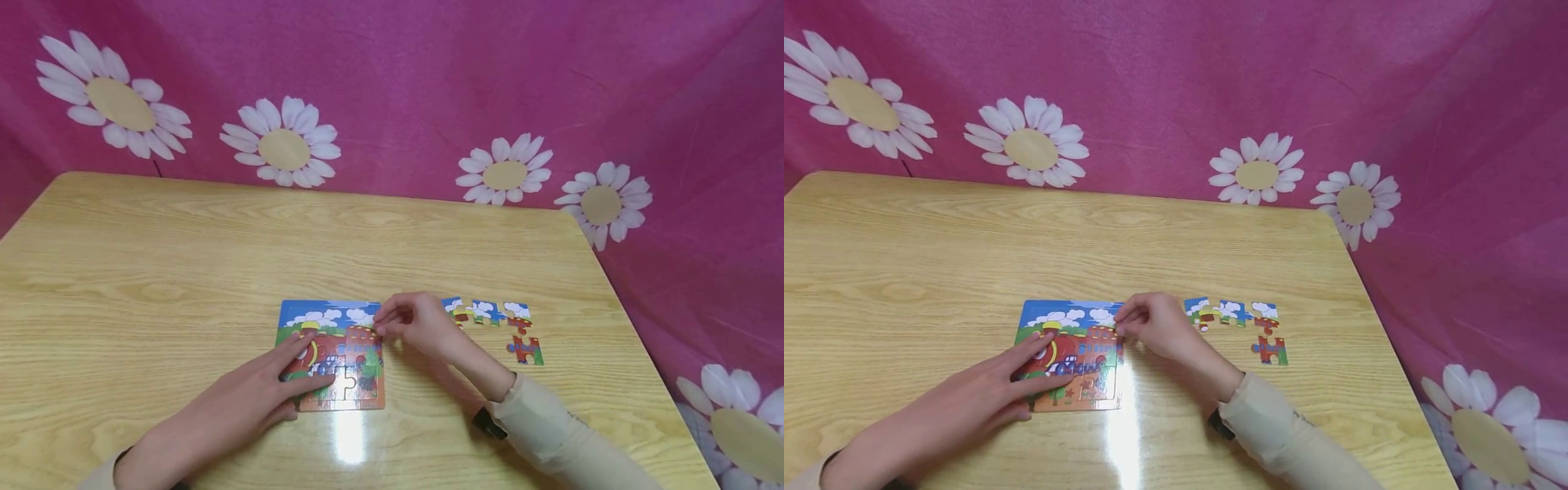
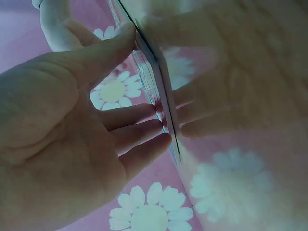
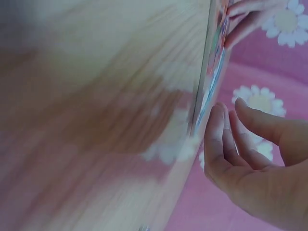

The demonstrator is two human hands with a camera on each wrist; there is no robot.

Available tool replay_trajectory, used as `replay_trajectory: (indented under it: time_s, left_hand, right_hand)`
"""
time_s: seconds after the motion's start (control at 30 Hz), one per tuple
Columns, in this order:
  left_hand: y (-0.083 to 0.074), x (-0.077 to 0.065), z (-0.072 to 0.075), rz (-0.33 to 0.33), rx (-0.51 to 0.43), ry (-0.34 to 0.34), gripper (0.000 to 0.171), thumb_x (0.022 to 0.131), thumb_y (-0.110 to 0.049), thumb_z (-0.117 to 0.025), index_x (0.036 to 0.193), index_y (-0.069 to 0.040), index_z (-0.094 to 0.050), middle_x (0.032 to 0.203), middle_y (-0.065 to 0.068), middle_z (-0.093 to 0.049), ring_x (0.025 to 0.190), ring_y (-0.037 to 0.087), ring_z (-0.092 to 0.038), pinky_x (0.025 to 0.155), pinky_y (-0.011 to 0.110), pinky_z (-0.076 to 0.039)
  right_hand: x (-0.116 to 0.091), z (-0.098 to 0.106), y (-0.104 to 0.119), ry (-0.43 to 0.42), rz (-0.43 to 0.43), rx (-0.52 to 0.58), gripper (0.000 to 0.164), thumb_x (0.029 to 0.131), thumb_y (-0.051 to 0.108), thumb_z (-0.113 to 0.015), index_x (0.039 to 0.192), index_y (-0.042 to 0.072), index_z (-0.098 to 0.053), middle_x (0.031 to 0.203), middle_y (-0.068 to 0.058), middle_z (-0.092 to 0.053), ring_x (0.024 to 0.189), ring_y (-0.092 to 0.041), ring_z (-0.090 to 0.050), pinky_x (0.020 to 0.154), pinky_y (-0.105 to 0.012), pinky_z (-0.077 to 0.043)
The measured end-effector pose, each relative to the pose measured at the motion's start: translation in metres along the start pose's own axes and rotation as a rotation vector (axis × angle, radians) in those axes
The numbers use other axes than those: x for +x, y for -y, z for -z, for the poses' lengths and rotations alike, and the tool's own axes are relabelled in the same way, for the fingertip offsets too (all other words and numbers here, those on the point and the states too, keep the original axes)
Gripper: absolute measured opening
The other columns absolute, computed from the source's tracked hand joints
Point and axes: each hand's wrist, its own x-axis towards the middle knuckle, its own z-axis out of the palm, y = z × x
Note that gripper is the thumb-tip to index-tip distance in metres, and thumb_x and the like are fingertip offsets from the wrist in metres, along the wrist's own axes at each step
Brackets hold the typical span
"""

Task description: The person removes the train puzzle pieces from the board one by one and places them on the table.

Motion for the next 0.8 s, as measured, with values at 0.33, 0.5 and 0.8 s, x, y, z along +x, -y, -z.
replay_trajectory:
  time_s: [0.33,0.5,0.8]
  left_hand:
    - [0.001,-0.002,0.000,-0.003,-0.007,-0.002,0.054,0.089,-0.018,-0.073,0.138,-0.034,-0.058,0.150,0.020,-0.038,0.133,0.037,-0.044,0.091,0.046,-0.050]
    - [0.001,-0.002,0.000,-0.003,-0.013,0.001,0.055,0.088,-0.017,-0.073,0.138,-0.034,-0.058,0.151,0.019,-0.038,0.134,0.036,-0.043,0.091,0.047,-0.050]
    - [0.001,-0.002,0.001,-0.015,-0.012,0.012,0.054,0.087,-0.016,-0.074,0.136,-0.032,-0.060,0.152,0.021,-0.037,0.135,0.038,-0.041,0.093,0.048,-0.049]
  right_hand:
    - [0.023,-0.030,0.015,0.086,-0.054,-0.017,0.006,0.088,0.000,-0.071,0.094,-0.001,-0.072,0.082,-0.005,-0.071,0.067,-0.010,-0.063,0.056,-0.021,-0.048]
    - [0.025,-0.034,0.019,0.087,-0.031,-0.047,0.006,0.087,0.000,-0.072,0.093,-0.002,-0.072,0.080,-0.005,-0.072,0.068,-0.007,-0.064,0.058,-0.020,-0.049]
    - [0.028,-0.037,0.021,0.088,-0.028,-0.042,0.009,0.086,-0.001,-0.073,0.095,-0.002,-0.072,0.075,-0.003,-0.069,0.063,-0.009,-0.062,0.056,-0.021,-0.050]
